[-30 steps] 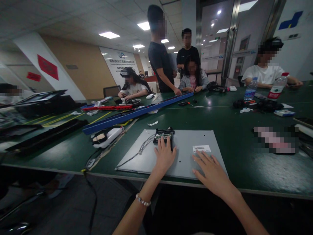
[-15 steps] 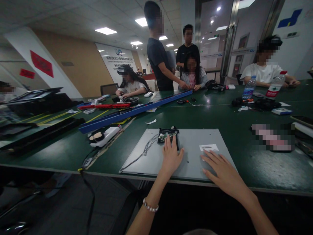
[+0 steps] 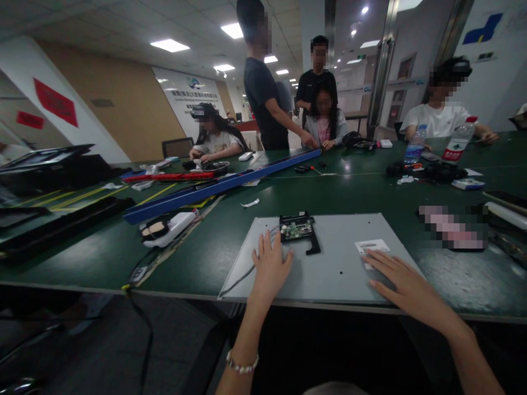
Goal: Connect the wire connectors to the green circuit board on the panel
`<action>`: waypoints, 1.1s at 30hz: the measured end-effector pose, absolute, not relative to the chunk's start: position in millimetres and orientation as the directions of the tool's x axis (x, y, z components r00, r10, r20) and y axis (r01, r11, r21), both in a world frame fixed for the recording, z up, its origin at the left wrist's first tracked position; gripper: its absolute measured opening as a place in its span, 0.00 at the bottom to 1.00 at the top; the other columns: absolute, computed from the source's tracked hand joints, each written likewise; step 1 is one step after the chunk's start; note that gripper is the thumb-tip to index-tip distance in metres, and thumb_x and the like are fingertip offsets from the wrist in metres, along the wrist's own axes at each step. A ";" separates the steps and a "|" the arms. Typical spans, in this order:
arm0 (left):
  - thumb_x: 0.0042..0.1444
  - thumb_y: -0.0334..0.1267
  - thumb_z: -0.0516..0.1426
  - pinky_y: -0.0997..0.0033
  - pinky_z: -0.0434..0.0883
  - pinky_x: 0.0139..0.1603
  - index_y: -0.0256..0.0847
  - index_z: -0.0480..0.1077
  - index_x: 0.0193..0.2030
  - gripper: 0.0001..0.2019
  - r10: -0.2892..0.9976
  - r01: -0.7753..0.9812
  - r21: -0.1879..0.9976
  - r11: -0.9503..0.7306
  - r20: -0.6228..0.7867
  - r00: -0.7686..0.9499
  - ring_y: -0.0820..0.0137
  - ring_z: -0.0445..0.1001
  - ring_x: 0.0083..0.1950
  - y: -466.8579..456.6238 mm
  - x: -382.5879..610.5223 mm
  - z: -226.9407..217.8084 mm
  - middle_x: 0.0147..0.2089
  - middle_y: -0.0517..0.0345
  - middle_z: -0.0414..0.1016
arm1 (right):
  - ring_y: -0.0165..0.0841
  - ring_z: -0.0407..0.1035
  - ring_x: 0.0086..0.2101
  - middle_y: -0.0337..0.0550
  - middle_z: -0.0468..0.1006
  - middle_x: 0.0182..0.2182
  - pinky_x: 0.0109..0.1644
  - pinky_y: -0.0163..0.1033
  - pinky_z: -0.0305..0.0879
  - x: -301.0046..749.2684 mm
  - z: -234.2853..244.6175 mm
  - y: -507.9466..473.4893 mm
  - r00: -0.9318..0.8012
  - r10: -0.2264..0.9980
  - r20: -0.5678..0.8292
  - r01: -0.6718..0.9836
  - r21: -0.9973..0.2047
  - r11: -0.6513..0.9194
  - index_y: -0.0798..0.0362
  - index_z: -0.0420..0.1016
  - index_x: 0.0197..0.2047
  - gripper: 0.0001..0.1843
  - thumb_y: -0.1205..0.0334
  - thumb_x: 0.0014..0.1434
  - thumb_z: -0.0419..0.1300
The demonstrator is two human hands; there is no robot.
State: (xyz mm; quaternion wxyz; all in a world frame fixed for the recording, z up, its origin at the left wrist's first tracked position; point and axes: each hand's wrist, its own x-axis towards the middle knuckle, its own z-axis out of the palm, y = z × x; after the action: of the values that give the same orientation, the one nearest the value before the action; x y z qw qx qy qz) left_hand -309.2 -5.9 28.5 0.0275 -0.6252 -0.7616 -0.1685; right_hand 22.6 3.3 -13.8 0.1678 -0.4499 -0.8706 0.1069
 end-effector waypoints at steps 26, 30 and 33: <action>0.65 0.47 0.42 0.58 0.59 0.61 0.41 0.62 0.64 0.25 0.905 0.910 0.036 -0.412 -0.098 0.414 0.57 0.68 0.60 164.0 -349.3 50.0 0.63 0.47 0.67 | 0.41 0.49 0.65 0.39 0.55 0.67 0.67 0.55 0.49 31.8 -9.5 4.4 -0.525 0.826 0.206 0.760 -0.324 0.564 0.43 0.57 0.67 0.29 0.45 0.66 0.48; 0.65 0.49 0.43 0.46 0.52 0.64 0.46 0.65 0.61 0.24 0.918 0.929 0.023 -0.368 -0.147 0.368 0.54 0.61 0.66 173.2 -348.4 54.8 0.63 0.48 0.67 | 0.41 0.50 0.65 0.39 0.56 0.67 0.67 0.55 0.49 31.7 -10.3 4.1 -0.519 0.826 0.219 0.756 -0.333 0.563 0.42 0.57 0.67 0.29 0.45 0.66 0.48; 0.62 0.55 0.45 0.38 0.49 0.64 0.45 0.69 0.58 0.25 0.972 0.983 0.071 -0.172 -0.147 0.181 0.48 0.60 0.65 186.7 -359.5 55.9 0.61 0.46 0.69 | 0.41 0.50 0.65 0.39 0.57 0.67 0.67 0.55 0.50 31.5 -11.1 5.1 -0.522 0.824 0.218 0.754 -0.333 0.566 0.42 0.58 0.67 0.29 0.45 0.66 0.49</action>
State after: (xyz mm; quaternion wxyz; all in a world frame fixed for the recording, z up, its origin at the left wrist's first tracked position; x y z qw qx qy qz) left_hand -359.5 186.7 55.9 -0.0746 -0.7647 -0.6392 0.0340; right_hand 31.5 5.1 -11.1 0.1779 -0.4551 -0.8668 0.0989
